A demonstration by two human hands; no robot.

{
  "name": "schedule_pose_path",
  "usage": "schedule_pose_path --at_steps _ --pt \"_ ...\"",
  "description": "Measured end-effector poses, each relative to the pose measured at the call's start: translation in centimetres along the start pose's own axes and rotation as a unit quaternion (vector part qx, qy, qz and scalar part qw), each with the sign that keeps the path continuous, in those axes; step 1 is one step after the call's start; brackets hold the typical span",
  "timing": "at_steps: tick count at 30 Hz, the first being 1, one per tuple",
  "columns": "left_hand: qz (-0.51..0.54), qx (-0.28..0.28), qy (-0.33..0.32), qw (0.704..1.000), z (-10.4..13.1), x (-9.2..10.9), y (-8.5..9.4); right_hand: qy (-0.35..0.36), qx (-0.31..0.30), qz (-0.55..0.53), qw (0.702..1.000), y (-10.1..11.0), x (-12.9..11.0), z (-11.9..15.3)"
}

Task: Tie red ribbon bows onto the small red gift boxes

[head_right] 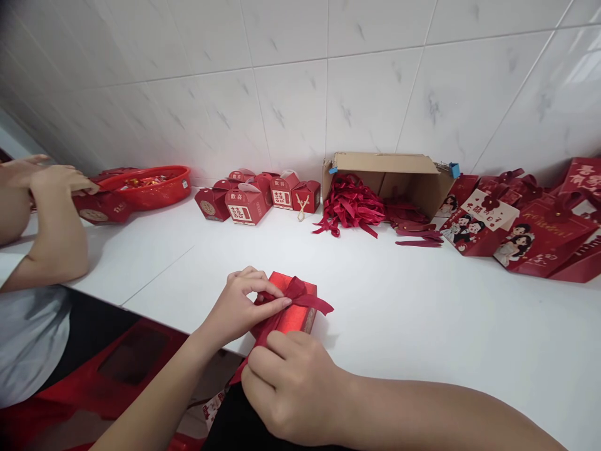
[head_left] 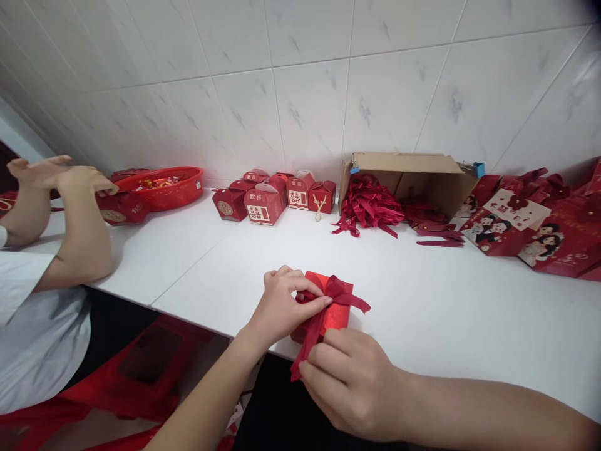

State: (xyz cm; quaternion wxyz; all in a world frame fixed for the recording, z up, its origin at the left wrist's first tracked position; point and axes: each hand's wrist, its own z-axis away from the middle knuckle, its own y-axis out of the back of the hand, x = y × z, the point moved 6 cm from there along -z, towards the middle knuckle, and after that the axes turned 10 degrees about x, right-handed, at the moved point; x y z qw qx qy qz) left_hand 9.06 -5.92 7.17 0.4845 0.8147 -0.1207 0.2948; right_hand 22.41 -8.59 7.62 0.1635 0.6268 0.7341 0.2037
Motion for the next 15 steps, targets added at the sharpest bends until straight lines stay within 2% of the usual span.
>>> schedule_pose_path --at_steps 4,7,9,11,13,15 --pt "0.005 -0.014 -0.012 1.000 0.0 0.1 0.1 -0.033 0.043 -0.073 0.996 2.0 1.1 -1.6" --pt "0.014 -0.040 -0.022 0.999 0.0 0.2 0.3 -0.137 0.047 -0.105 0.984 4.0 4.3 -2.6" --pt "0.022 -0.060 -0.022 0.998 0.0 0.3 0.6 -0.245 -0.019 -0.069 0.967 4.2 7.3 -2.4" --pt "0.030 -0.070 -0.026 0.997 0.0 0.3 0.9 -0.334 -0.109 -0.047 0.935 3.8 9.8 -1.4" --pt "0.051 -0.067 -0.030 0.996 0.1 0.4 1.2 -0.371 -0.176 -0.065 0.910 2.9 11.3 -0.5" --pt "0.099 -0.067 -0.028 0.992 0.2 0.2 1.4 -0.364 -0.205 -0.101 0.903 2.0 11.7 -0.1"
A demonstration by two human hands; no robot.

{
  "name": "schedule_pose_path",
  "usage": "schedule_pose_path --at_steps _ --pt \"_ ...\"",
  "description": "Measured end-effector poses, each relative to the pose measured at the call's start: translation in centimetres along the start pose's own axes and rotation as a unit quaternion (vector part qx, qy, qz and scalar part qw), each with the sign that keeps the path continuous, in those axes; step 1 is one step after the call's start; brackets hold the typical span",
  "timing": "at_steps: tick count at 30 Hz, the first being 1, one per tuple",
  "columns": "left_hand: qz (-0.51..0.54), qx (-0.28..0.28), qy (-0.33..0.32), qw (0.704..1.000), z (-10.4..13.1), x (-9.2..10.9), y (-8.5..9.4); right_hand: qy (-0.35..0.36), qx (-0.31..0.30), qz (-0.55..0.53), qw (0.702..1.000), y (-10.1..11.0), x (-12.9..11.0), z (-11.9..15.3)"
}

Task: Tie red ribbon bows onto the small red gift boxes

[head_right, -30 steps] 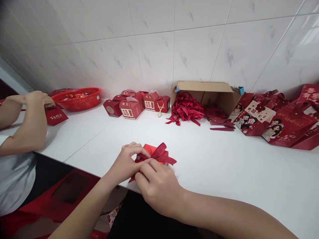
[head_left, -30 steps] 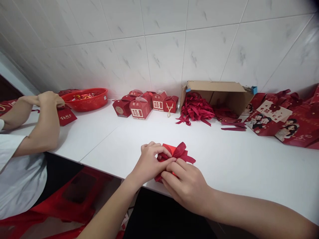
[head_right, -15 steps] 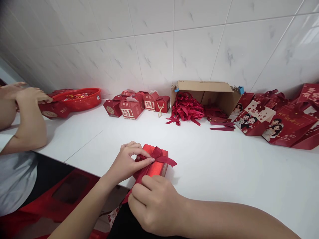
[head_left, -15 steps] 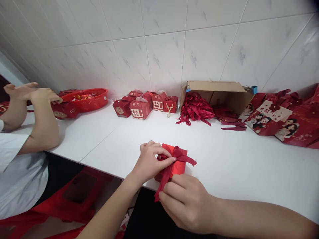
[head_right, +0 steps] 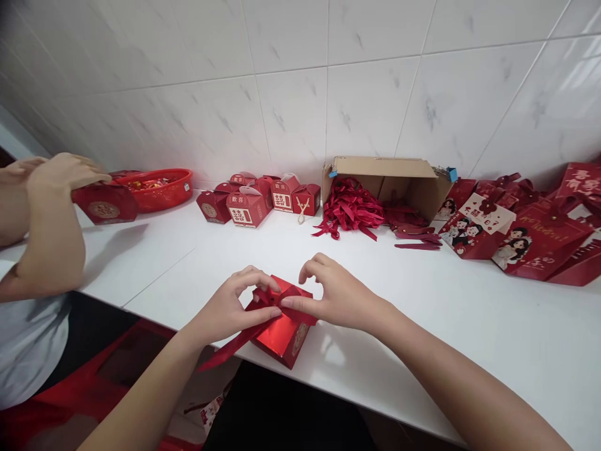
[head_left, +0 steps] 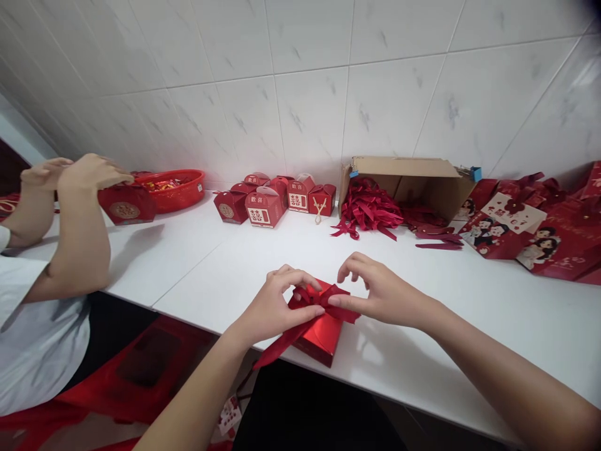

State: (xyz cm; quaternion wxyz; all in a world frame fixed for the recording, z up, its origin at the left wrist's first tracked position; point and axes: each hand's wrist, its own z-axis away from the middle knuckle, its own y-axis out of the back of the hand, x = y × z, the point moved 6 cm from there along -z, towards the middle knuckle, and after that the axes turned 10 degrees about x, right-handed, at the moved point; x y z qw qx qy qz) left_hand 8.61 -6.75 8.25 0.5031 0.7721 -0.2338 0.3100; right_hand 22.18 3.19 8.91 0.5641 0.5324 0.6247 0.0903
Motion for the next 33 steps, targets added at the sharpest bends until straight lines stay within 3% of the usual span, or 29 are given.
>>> schedule_pose_path --at_steps 4,9,19,28,33 --pt "0.119 -0.020 -0.010 0.993 0.1 -0.4 -0.1 0.036 -0.017 -0.058 0.998 -1.0 -0.3 -0.3" --pt "0.165 0.012 0.012 0.986 -0.2 -1.3 0.1 -0.005 -0.023 -0.149 0.989 -1.3 -0.2 -0.5" --pt "0.039 0.088 0.060 0.994 0.3 -0.2 -0.2 -0.036 -0.016 -0.159 0.986 -1.0 -0.2 -0.4" --pt "0.062 0.093 0.070 0.991 0.4 -0.9 -0.4 -0.064 -0.031 -0.112 0.991 -1.2 0.6 -0.3" --pt "-0.010 0.084 0.046 0.995 0.4 -0.9 -0.3 -0.068 -0.024 -0.123 0.990 -1.1 0.9 -0.4"
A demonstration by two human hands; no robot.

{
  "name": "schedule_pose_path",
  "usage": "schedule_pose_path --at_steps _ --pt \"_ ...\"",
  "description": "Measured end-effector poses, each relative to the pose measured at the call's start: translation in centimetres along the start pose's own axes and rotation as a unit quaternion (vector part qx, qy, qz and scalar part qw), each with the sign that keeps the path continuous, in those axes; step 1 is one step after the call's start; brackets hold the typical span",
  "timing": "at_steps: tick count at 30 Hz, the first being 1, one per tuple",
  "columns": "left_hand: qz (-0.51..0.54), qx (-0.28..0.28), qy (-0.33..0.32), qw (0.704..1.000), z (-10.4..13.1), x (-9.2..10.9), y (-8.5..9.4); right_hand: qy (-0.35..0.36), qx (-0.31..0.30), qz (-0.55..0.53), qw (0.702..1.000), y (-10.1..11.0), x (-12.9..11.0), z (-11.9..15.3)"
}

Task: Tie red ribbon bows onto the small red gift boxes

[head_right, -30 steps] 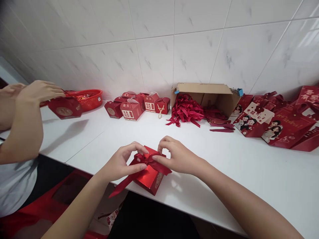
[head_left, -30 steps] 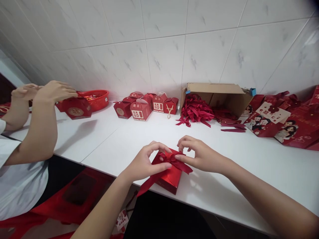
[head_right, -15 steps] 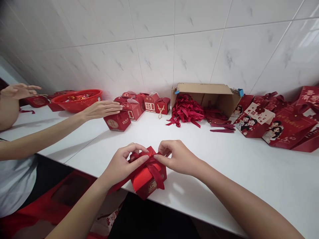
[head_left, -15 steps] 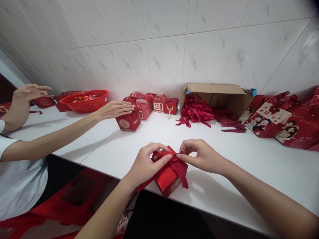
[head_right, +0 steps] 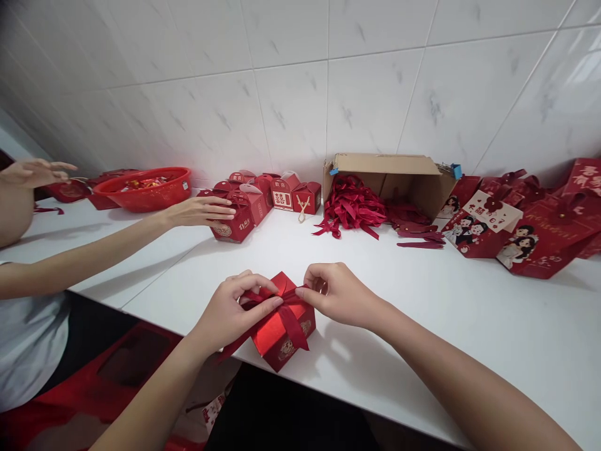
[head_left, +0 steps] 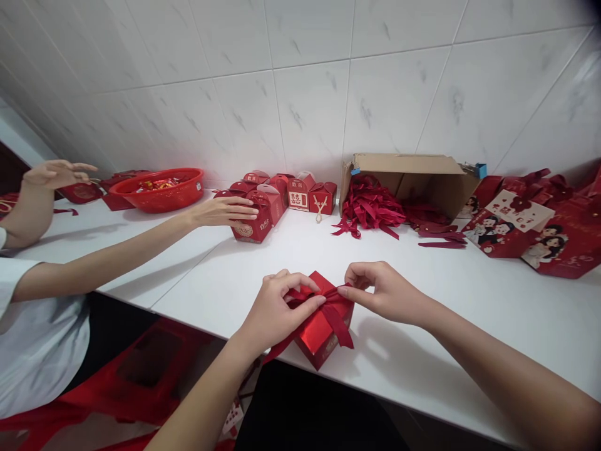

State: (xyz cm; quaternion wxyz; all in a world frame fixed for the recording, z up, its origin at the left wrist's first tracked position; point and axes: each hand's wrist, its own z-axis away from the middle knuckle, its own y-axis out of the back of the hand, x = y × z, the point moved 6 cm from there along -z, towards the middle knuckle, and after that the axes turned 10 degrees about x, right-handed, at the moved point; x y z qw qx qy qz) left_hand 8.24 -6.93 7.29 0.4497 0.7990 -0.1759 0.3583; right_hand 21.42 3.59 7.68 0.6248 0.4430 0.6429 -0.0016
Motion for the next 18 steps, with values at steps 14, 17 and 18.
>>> schedule_pose_path --at_steps 14,17,18 --pt "0.017 -0.022 -0.020 0.999 -0.1 0.2 -0.5 0.027 0.052 -0.033 0.998 1.0 -0.6 -0.2" --pt "0.027 -0.025 -0.010 0.999 -0.1 0.1 -0.6 0.027 0.057 -0.032 0.997 1.2 -0.5 -0.3" --pt "0.029 -0.027 -0.007 0.999 -0.1 0.1 -0.6 0.026 0.058 -0.031 0.997 1.2 -0.4 -0.3"
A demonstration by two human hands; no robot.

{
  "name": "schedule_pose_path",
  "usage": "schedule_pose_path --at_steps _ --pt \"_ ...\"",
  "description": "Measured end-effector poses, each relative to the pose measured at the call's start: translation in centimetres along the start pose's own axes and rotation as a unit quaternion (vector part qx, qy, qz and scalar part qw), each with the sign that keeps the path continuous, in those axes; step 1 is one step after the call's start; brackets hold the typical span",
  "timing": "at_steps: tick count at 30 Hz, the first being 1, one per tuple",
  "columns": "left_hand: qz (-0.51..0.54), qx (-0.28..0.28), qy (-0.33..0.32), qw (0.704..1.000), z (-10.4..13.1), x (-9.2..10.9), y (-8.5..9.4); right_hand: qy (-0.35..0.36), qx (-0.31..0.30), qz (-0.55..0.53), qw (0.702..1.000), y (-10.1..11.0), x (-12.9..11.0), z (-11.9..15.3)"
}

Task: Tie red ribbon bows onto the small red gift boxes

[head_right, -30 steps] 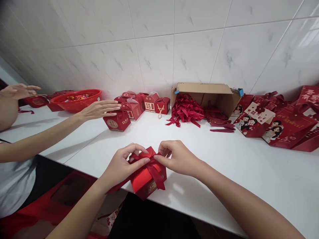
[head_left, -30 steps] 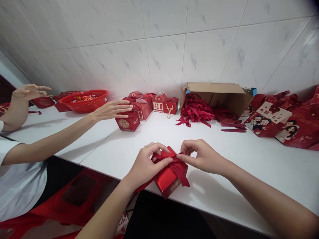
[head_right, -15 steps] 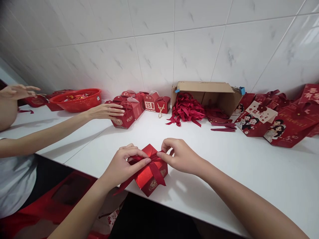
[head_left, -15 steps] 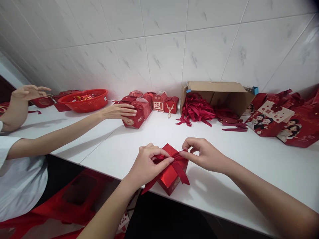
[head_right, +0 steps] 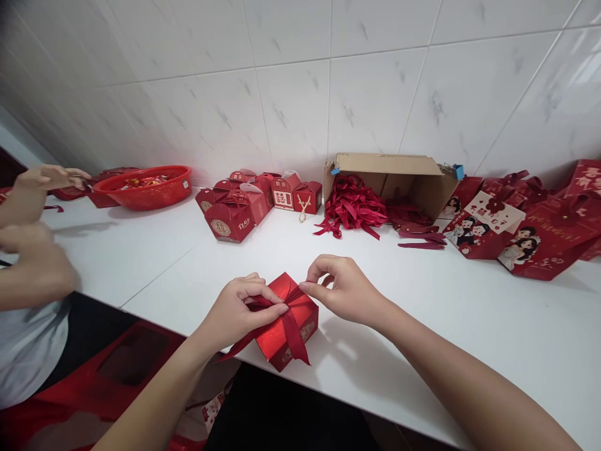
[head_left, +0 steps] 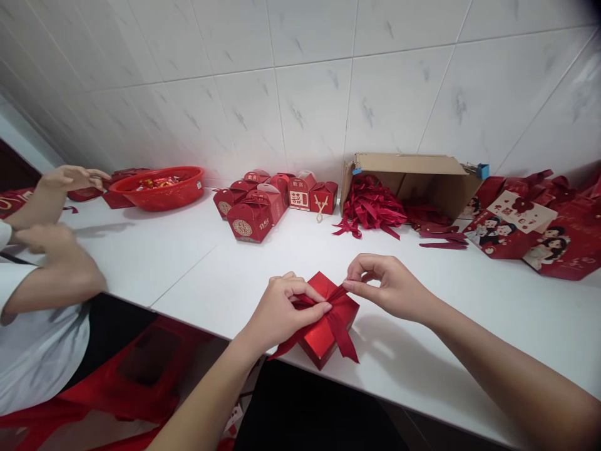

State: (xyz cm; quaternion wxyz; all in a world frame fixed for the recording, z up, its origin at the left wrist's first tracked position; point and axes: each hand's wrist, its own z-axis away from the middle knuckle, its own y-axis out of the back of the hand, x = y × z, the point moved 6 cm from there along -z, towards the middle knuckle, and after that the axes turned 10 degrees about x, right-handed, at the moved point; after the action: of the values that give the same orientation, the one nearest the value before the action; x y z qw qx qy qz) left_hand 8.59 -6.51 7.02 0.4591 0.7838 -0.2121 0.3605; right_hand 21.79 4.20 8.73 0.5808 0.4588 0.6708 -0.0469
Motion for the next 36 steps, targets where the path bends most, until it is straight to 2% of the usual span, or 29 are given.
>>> schedule_pose_path --at_steps 9,12,15,17,19,22,25,27,29,32,34,36 --pt "-0.008 -0.008 -0.004 1.000 0.1 -0.4 0.2 -0.021 -0.011 0.015 1.000 -0.2 0.3 0.2" --pt "-0.004 -0.013 -0.004 1.000 0.3 -0.2 0.5 -0.048 -0.046 0.027 0.997 -0.5 0.3 0.6" --pt "0.045 -0.013 0.031 0.998 0.3 -0.4 0.9 -0.071 -0.094 0.030 0.993 -0.6 0.2 1.1" --pt "0.089 0.008 0.029 0.996 0.3 -0.4 1.5 -0.072 -0.093 0.032 0.993 -0.2 0.0 1.3" --pt "0.115 0.040 -0.019 0.992 0.3 -0.2 2.3 -0.051 -0.065 0.040 0.996 0.5 -0.4 1.2" --pt "0.118 0.109 -0.091 0.983 0.7 -0.5 3.7 0.022 -0.016 0.057 0.998 0.9 -1.8 1.1" --pt "0.099 0.189 -0.068 0.975 1.1 -2.9 5.1 0.079 0.008 0.085 0.993 0.0 -2.9 1.2" --pt "0.047 0.203 -0.015 0.978 1.1 -5.3 5.4 0.082 0.008 0.108 0.991 -1.2 -3.1 1.2" --pt "-0.068 0.174 0.037 0.982 1.1 -7.8 4.9 0.071 -0.003 0.133 0.989 -2.7 -3.0 1.1" --pt "-0.240 0.109 0.069 0.962 1.3 -10.6 3.9 0.056 -0.010 0.146 0.988 -4.3 -2.6 1.0" --pt "-0.281 0.076 0.059 0.955 1.5 -11.3 3.3 0.054 0.010 0.135 0.989 -4.4 -2.4 0.8" --pt "-0.297 0.060 0.047 0.952 1.5 -11.5 3.0 0.052 0.044 0.127 0.989 -3.2 -2.2 0.8"
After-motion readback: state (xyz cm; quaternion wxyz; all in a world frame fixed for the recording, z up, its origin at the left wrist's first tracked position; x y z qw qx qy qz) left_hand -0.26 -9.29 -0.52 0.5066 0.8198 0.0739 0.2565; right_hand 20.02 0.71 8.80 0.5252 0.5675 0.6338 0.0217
